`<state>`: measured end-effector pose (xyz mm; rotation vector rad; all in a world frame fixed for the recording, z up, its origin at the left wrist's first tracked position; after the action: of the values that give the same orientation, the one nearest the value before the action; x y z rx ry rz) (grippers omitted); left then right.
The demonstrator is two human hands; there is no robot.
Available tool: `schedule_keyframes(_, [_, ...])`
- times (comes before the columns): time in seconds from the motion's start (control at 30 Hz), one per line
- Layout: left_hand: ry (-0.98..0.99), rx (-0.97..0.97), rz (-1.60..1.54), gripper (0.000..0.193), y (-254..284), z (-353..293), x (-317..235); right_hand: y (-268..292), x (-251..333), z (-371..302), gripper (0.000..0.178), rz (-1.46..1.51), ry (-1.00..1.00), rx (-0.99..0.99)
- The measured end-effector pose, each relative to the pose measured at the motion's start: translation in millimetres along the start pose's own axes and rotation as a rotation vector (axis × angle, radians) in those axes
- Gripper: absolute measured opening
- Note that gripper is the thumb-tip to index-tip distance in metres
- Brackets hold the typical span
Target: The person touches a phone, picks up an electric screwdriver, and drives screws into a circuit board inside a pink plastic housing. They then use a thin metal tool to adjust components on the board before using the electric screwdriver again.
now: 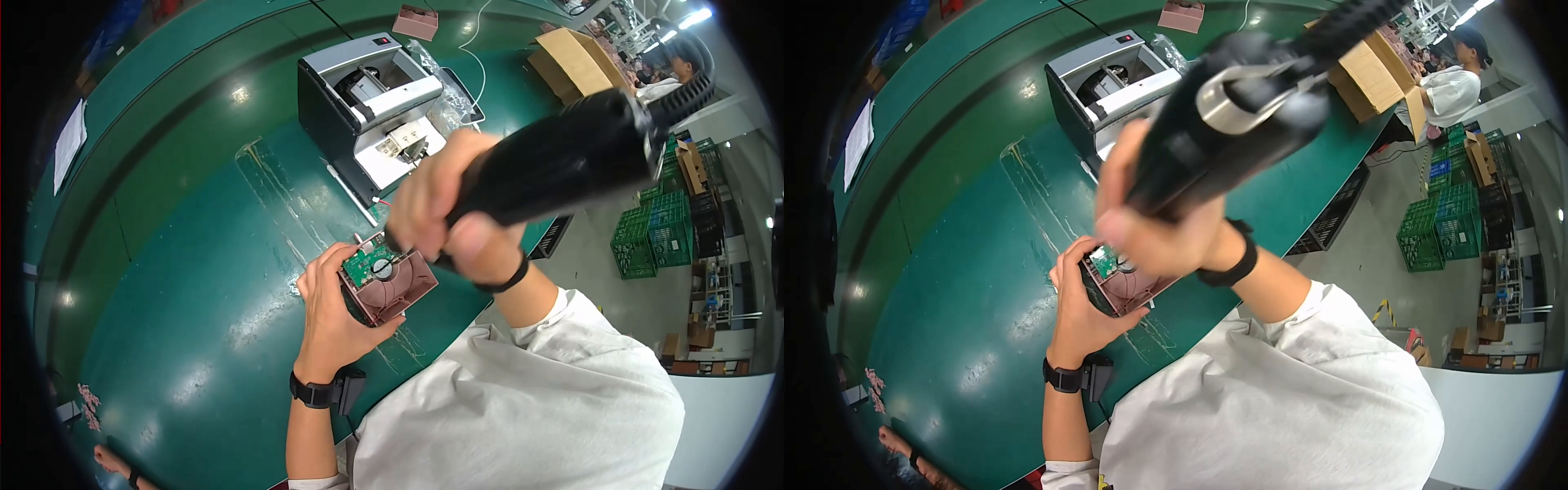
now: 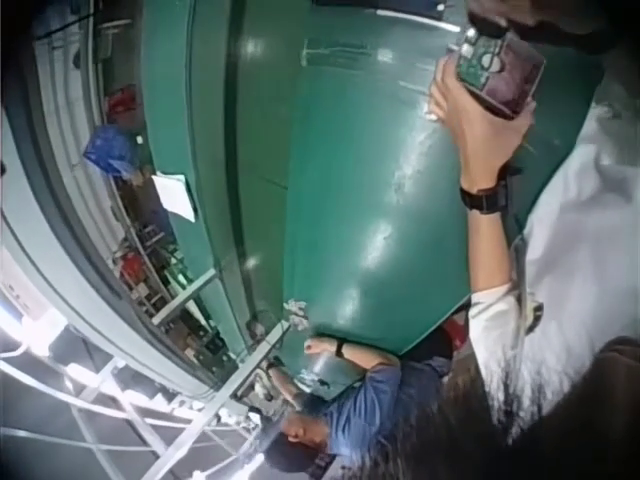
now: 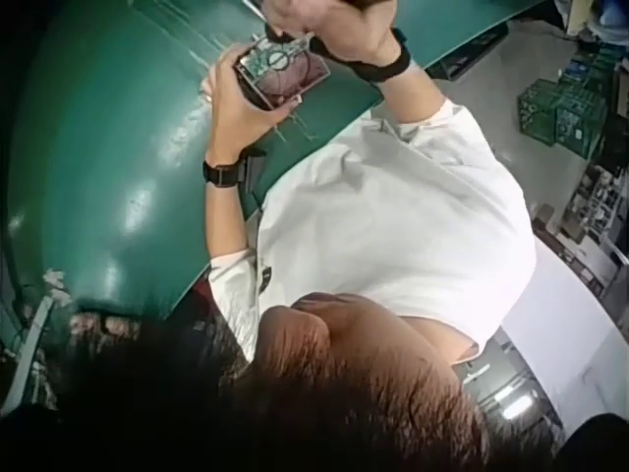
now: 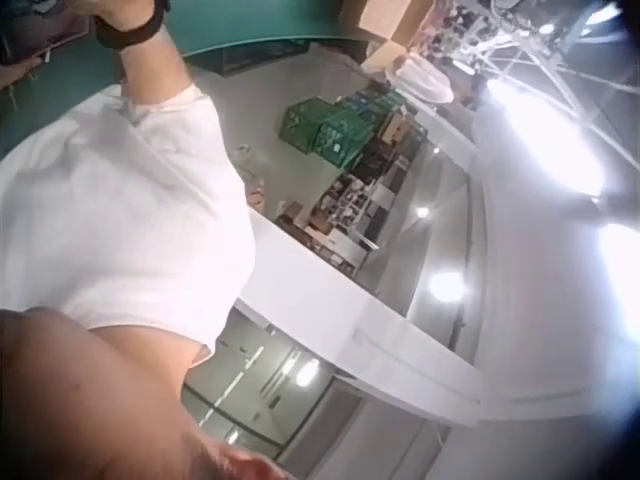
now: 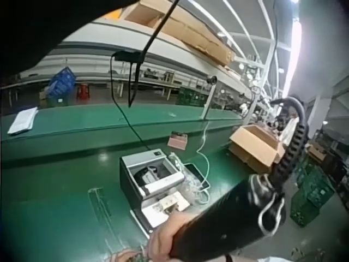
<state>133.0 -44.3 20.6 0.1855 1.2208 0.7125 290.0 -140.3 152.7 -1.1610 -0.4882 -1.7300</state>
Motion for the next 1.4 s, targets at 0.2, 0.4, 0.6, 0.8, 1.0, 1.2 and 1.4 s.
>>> schedule_keyframes(0.2, [0.027, -0.008, -0.016, 0.112, 1, -4, 6, -32, -39, -7, 0.028, -0.12, -0.074, 0.205])
schedule_keyframes(0.4, [0.077, -0.03, -0.041, 0.11, -4, -14, 18, -37, -49, -6, 0.025, -0.142, -0.063, 0.168])
schedule_keyframes(0.6, [0.097, -0.011, -0.059, 0.109, -11, -18, 25, -46, -30, 5, 0.033, -0.321, 0.009, 0.167])
schedule_keyframes(0.8, [0.083, 0.044, -0.064, 0.107, -12, -12, 19, -38, -35, -6, 0.026, -0.197, 0.003, 0.104])
schedule_keyframes(1.0, [0.035, -0.036, 0.015, 0.114, -1, -5, 0, 21, 5, -12, 0.028, -0.007, -0.091, -0.116])
schedule_keyframes(1.2, [0.039, 0.009, 0.062, 0.114, 1, 1, -4, 83, -7, -45, 0.028, -0.311, -0.519, -0.38])
schedule_keyframes(1.4, [0.034, 0.046, 0.064, 0.111, 1, 0, -1, 118, -37, -80, 0.027, -0.229, -0.746, -0.458])
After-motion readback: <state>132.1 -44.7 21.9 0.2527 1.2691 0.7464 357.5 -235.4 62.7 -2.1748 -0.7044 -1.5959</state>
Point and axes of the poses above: each hand's wrist, its own z-axis towards the middle knuckle, its own y-axis out of the back of the hand, x = y × z, the point moved 4 cm from there along z, towards the middle knuckle, and after that the axes turned 6 degrees about -y, right-handed, at the moved point
